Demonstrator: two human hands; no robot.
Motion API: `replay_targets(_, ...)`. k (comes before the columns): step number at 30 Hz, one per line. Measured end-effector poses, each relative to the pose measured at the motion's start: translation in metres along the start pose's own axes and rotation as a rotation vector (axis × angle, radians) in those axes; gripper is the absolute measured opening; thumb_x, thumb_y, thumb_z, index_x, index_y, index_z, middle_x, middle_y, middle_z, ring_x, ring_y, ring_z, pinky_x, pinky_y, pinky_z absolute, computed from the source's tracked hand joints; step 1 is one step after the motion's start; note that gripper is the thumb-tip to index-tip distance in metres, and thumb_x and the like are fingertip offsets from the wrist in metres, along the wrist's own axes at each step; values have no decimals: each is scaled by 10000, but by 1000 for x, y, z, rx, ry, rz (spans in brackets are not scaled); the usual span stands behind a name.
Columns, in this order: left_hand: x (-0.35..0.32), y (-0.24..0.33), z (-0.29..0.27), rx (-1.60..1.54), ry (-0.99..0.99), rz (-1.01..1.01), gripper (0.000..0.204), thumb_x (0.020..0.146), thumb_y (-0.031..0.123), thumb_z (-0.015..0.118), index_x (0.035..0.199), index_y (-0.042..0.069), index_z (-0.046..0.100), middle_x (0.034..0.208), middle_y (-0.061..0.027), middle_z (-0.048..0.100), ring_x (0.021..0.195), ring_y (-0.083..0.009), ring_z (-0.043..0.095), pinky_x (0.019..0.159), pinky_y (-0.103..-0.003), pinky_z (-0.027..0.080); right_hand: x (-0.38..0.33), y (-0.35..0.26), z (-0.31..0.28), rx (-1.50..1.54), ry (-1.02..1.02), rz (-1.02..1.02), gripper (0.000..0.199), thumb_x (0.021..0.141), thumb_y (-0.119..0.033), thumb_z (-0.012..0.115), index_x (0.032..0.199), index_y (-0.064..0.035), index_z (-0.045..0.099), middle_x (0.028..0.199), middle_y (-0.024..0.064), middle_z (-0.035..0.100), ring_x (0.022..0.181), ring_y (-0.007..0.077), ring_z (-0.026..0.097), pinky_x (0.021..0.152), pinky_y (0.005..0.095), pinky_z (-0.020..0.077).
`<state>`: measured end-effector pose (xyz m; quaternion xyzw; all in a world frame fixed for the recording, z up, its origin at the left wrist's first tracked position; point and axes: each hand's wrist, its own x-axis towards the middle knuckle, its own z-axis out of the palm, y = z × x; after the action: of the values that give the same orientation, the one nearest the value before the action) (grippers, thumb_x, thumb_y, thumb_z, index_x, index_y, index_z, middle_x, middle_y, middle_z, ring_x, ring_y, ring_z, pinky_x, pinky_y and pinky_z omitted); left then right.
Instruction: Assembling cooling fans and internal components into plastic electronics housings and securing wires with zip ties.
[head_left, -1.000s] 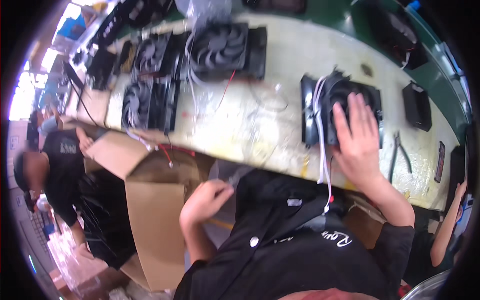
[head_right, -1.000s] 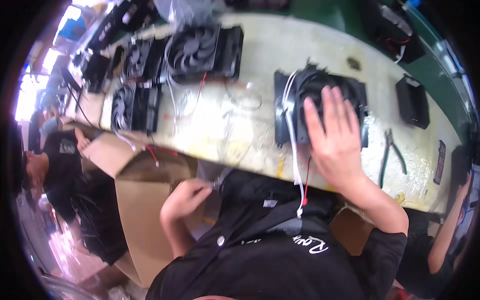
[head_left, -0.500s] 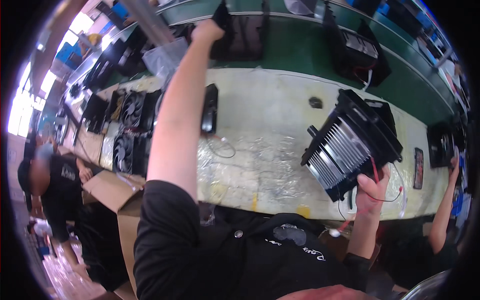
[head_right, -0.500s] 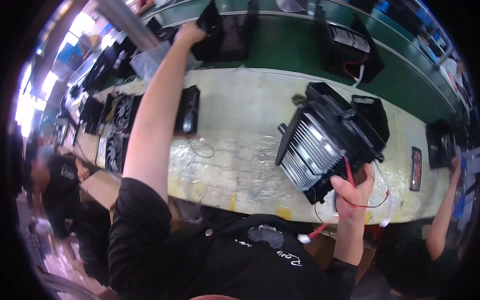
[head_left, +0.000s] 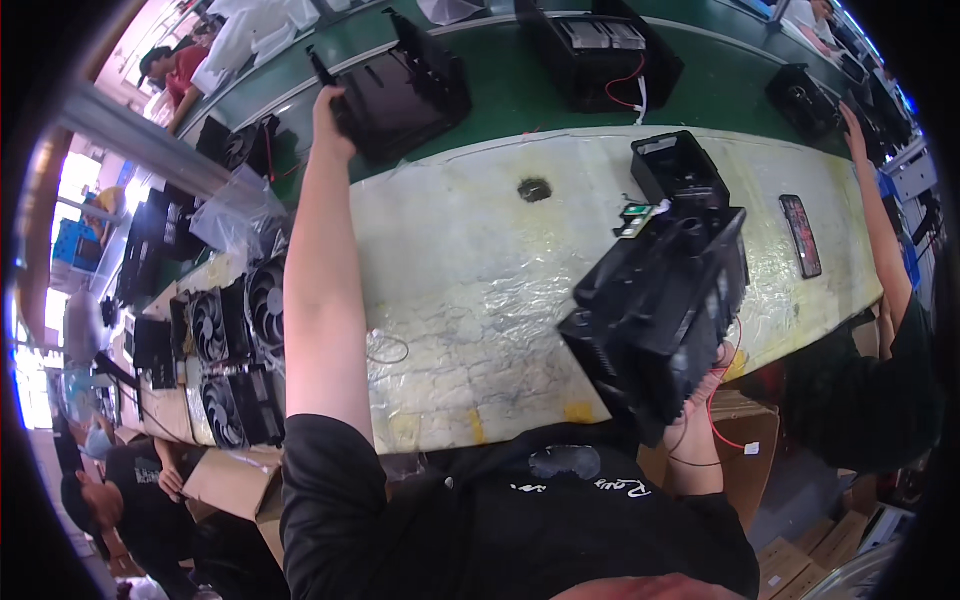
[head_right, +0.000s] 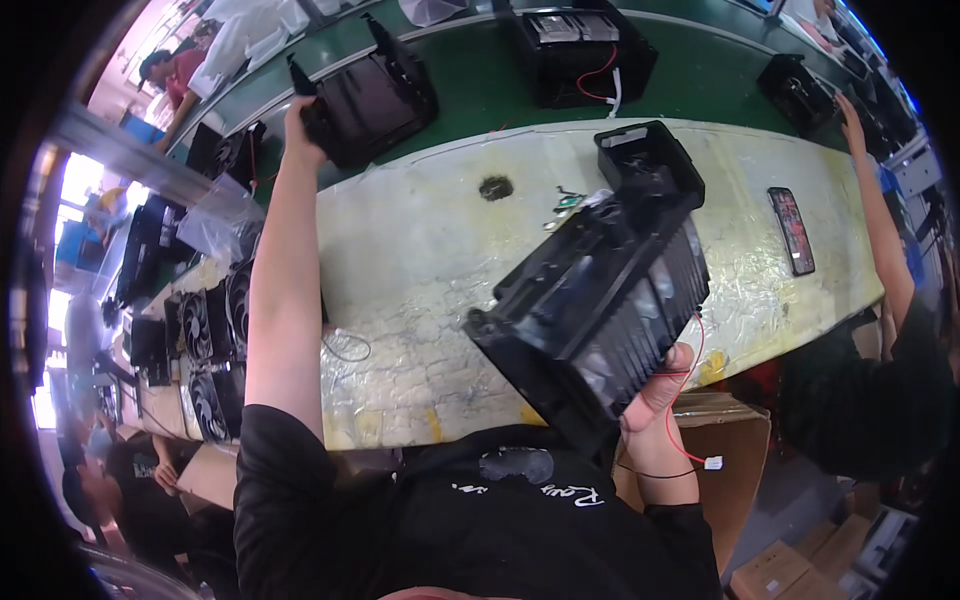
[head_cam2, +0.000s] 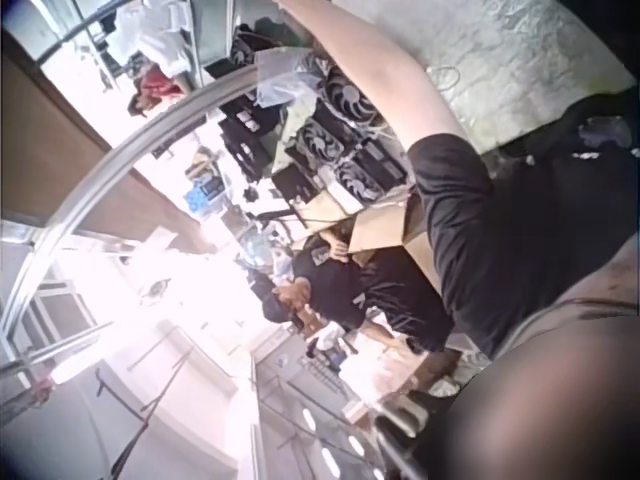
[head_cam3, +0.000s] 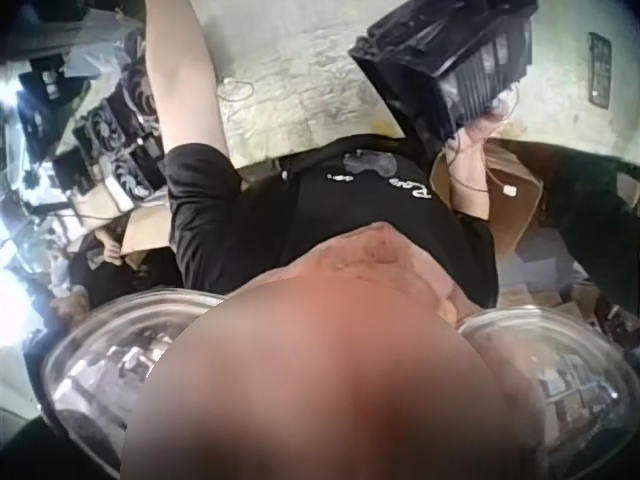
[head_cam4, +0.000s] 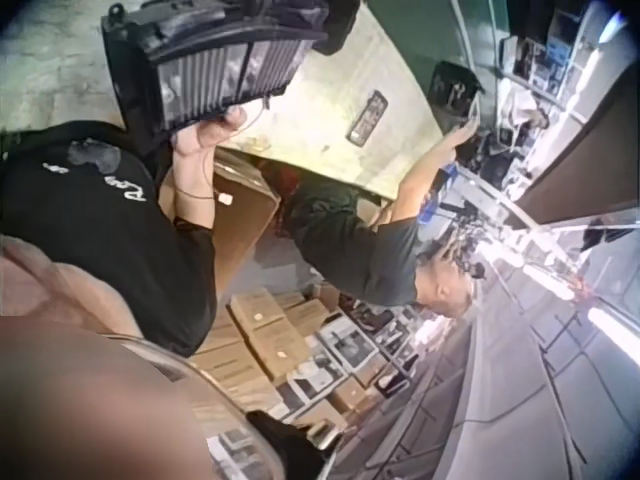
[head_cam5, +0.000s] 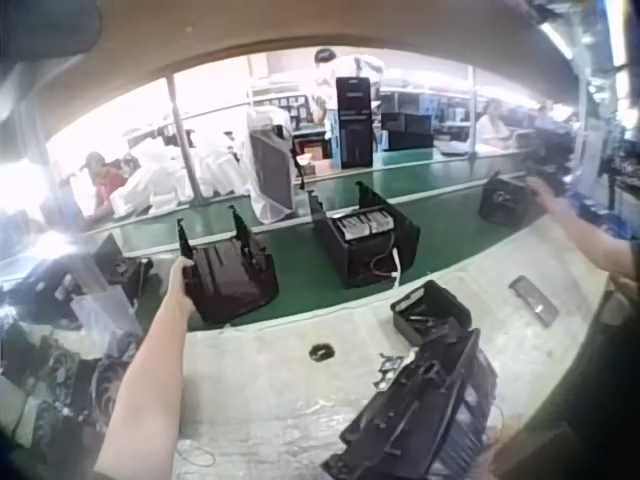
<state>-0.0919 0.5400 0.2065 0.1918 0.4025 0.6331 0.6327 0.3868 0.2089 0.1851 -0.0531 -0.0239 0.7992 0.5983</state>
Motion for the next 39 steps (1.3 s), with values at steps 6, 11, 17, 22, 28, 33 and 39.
replay_targets(6, -39, 2, 40, 199, 131, 286, 1037, 592, 127, 805, 1443, 3, 226, 1031, -155, 591, 863, -262, 621, 734, -400, 540, -20, 5, -36, 588, -133, 56, 691, 921, -490, 563, 1462, -96, 388, 1430, 144, 425, 1251, 326, 442, 1041, 510, 356)
replay_targets(11, -206, -67, 81, 183, 138, 363, 1102, 611, 129, 797, 1495, 14, 147, 1083, -155, 571, 921, -264, 607, 785, -405, 529, -7, 0, 15, 17, -453, 901, 467, 955, -370, 554, 1274, -30, 594, 963, 114, 631, 692, 221, 554, 525, 332, 483)
replay_targets(17, -343, -150, 84, -47, 161, 43, 656, 782, 255, 704, 1280, 19, 348, 1170, -172, 545, 944, -269, 630, 777, -418, 569, -26, 4, -23, 97, -132, 574, 503, 927, -359, 605, 1291, -12, 576, 1142, 155, 640, 917, 287, 630, 782, 422, 543)
replay_targets(22, -388, -167, 60, 154, 98, 83, 1177, 790, 401, 770, 1535, 2, -49, 1422, -215, 387, 1259, -299, 455, 1078, -441, 347, 31, -57, -62, -502, 6, 230, 567, 894, -385, 628, 1316, -15, 550, 1175, 177, 636, 1009, 319, 625, 884, 431, 517)
replay_targets(28, -310, -127, 34, 35, -46, -44, 1264, 728, 392, 855, 1504, -72, -28, 1378, -247, 442, 1258, -315, 482, 1029, -452, 413, 13, -74, -83, -1216, 145, -219, 648, 854, -416, 654, 1347, -19, 519, 1215, 202, 631, 1119, 358, 620, 1006, 443, 486)
replay_targets(33, -304, -143, 23, 62, 106, 45, 1209, 727, 357, 858, 1518, -51, 41, 1379, -226, 449, 1250, -285, 490, 1018, -420, 421, -21, 77, 70, 45, -22, 412, 639, 918, -377, 562, 1392, 39, 458, 1314, 253, 571, 1212, 405, 557, 1073, 551, 410)
replay_targets(39, -330, -144, 39, -56, 84, 141, 1050, 789, 245, 796, 1544, 40, 95, 1284, -147, 528, 1121, -218, 545, 962, -342, 414, -4, 81, 56, 22, 211, 345, 599, 868, -326, 580, 1328, 52, 518, 1288, 269, 583, 1142, 403, 608, 1003, 531, 486)
